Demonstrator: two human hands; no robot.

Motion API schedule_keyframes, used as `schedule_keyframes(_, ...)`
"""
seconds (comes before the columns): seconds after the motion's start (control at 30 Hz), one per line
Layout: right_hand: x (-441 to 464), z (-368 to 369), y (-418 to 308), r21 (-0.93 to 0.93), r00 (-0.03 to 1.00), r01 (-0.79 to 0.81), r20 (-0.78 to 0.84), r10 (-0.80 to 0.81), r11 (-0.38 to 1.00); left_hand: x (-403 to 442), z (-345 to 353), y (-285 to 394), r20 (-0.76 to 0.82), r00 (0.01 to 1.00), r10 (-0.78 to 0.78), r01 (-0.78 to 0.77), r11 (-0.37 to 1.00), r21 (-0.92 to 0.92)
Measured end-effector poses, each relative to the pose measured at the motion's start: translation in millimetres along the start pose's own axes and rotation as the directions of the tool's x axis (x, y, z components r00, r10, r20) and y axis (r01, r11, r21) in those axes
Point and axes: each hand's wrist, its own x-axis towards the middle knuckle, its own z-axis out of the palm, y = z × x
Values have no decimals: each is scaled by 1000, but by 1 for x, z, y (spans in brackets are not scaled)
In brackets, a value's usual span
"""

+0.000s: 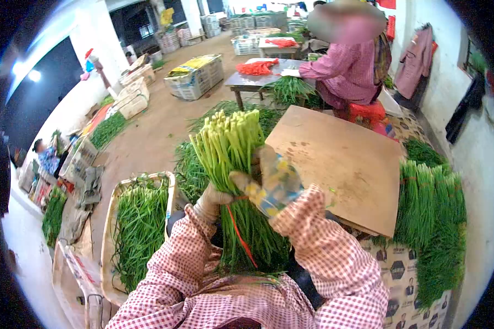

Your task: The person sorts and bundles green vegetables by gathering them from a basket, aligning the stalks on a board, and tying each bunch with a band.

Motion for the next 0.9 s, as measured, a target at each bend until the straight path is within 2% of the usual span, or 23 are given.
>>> schedule_keyframes(0.03, 4, 6, 9, 71, 999, -32, 14, 31, 997, -2, 4, -3, 11, 1000, -4, 4, 1000, -11)
schedule_keyframes(0.07, 7, 8, 14, 143, 998, -62, 39, 57, 988, -10, -1, -10, -82, 996, -39, 37, 999, -26)
schedule_keyframes(0.1, 10, 5, 14, 143, 997, -68, 42, 62, 987, -12, 0, -7, -85, 995, -43, 40, 999, -30)
schedule_keyframes(0.13, 12, 2, 11, 368, 945, -311, 214, 246, 876, -17, 1, -5, -103, 990, -100, 94, 994, -60)
schedule_keyframes(0.17, 12, 0, 7, 404, 915, -378, 298, 271, 833, -20, 3, -3, -116, 981, -158, 148, 985, -91)
schedule_keyframes(0.2, 12, -2, 4, 427, 878, -447, 379, 293, 786, -19, 12, -1, -73, 982, -172, 155, 968, -196)
schedule_keyframes(0.23, 14, -6, -1, 427, 877, -451, 375, 301, 784, -19, 11, -7, -69, 982, -178, 161, 966, -200)
schedule_keyframes(0.3, 20, -15, -8, 508, 825, -561, 409, 390, 654, -25, 13, -14, -64, 970, -236, 204, 925, -320)
schedule_keyframes(0.33, 22, -18, -1, 717, 872, -490, 391, 296, 496, -29, 17, -13, -82, 954, -288, 240, 899, -367)
schedule_keyframes(0.4, 41, -35, 5, 872, 920, -343, 238, 312, 348, -36, -1, -32, -40, 955, -294, 256, 886, -385)
schedule_keyframes(0.47, 64, -65, 14, 765, 954, -110, -98, 284, 634, -43, -29, -59, 45, 958, -283, 278, 881, -383)
schedule_keyframes(0.5, 69, -77, 14, 798, 961, 37, -193, 197, 602, -43, -22, -53, 44, 958, -283, 278, 879, -388)
schedule_keyframes(0.57, 67, -95, 6, 787, 826, -69, -299, 478, 613, -41, 1, -36, 24, 960, -278, 243, 791, -561)
schedule_keyframes(0.6, 60, -95, 8, 786, 830, -77, -291, 476, 614, -40, 0, -39, 39, 966, -255, 232, 790, -567)
schedule_keyframes(0.67, 32, -89, 11, 391, 896, -408, -5, 445, 825, -42, 4, -38, 34, 956, -293, 253, 756, -604)
schedule_keyframes(0.7, 19, -60, 30, 609, 940, -304, 69, 333, 733, -41, 6, -38, 39, 942, -333, 280, 719, -636)
schedule_keyframes(0.77, 6, -28, 48, 483, 971, -234, 155, 180, 844, -38, 5, -46, 86, 944, -320, 301, 719, -627)
schedule_keyframes(0.8, 9, -24, 30, 99, 960, -205, 212, 181, 974, -38, 7, -46, 94, 948, -305, 286, 678, -677)
schedule_keyframes(0.83, 7, -9, 48, 185, 937, -290, 256, 239, 939, -37, 7, -45, 101, 952, -289, 269, 635, -724)
schedule_keyframes(0.9, 14, -11, 48, 107, 923, -220, 344, 172, 970, -42, 4, -46, 81, 953, -292, 252, 613, -749)
